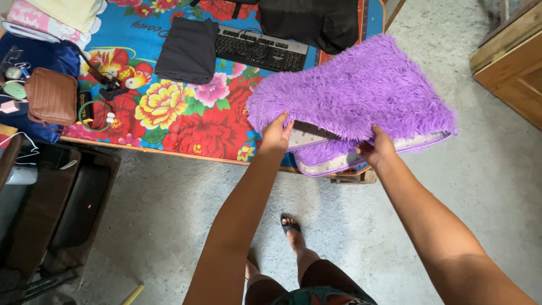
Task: The person places a wooden board on the floor, then lays a purple shaggy mat on top of it. They then place a black stand with a phone and other items on the mat, followed by a green basket containing a hairbrush.
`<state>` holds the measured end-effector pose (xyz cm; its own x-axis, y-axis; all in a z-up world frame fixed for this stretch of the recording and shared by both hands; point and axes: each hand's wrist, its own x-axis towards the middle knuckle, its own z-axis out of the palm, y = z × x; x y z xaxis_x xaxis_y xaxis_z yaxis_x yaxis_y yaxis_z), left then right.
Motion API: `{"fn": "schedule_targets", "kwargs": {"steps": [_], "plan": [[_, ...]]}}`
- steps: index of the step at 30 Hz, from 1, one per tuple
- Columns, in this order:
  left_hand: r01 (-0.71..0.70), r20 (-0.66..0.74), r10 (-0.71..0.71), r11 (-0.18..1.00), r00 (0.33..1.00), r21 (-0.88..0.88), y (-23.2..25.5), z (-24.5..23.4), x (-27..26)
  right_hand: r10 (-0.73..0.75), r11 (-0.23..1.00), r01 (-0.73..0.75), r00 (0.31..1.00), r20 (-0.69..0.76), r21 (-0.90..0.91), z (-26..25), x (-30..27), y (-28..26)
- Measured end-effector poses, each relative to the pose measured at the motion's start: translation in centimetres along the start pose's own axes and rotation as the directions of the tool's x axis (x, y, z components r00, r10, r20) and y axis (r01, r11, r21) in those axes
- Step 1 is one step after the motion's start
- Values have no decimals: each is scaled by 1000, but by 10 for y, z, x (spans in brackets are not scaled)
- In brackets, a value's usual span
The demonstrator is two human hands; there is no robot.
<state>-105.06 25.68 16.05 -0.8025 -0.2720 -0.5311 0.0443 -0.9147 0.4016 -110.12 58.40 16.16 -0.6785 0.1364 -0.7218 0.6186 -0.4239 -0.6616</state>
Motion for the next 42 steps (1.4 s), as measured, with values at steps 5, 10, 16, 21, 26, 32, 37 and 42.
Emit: {"fn": "schedule_targets", "kwargs": {"steps": [5, 10, 16, 21, 26, 32, 37, 42], "plan": [[-399, 371, 261, 839, 891, 369, -10, -40, 8, -15, 996, 1, 986, 169, 85, 11, -7, 19], [-660, 546, 426, 186, 721, 728, -32, -91, 11, -91, 946, 4, 963, 255, 324, 26, -12, 26], [213, 73, -269, 876, 960, 433, -40, -98, -16, -172, 975, 128, 952, 251, 182, 67, -39, 7], [369, 301, -431, 897, 850, 244, -21, -35, -58, -304, 943, 210, 860, 409, 260, 120, -88, -12], [155, 462, -76, 978, 883, -136, 16, 6, -57, -295, 951, 180, 775, 559, 252, 165, -145, -12], [-63, 348, 118, 984, 930, -165, 82, -6, -29, -290, 957, 200, 681, 673, 210, 203, -198, 3], [-212, 288, 309, 923, 907, -322, 150, -29, -55, -199, 958, -49, 595, 778, 282, 227, -243, 38], [-287, 120, 339, 903, 933, -321, 217, -81, -106, -152, 906, -183, 702, 696, 382, 224, -236, 69]]}}
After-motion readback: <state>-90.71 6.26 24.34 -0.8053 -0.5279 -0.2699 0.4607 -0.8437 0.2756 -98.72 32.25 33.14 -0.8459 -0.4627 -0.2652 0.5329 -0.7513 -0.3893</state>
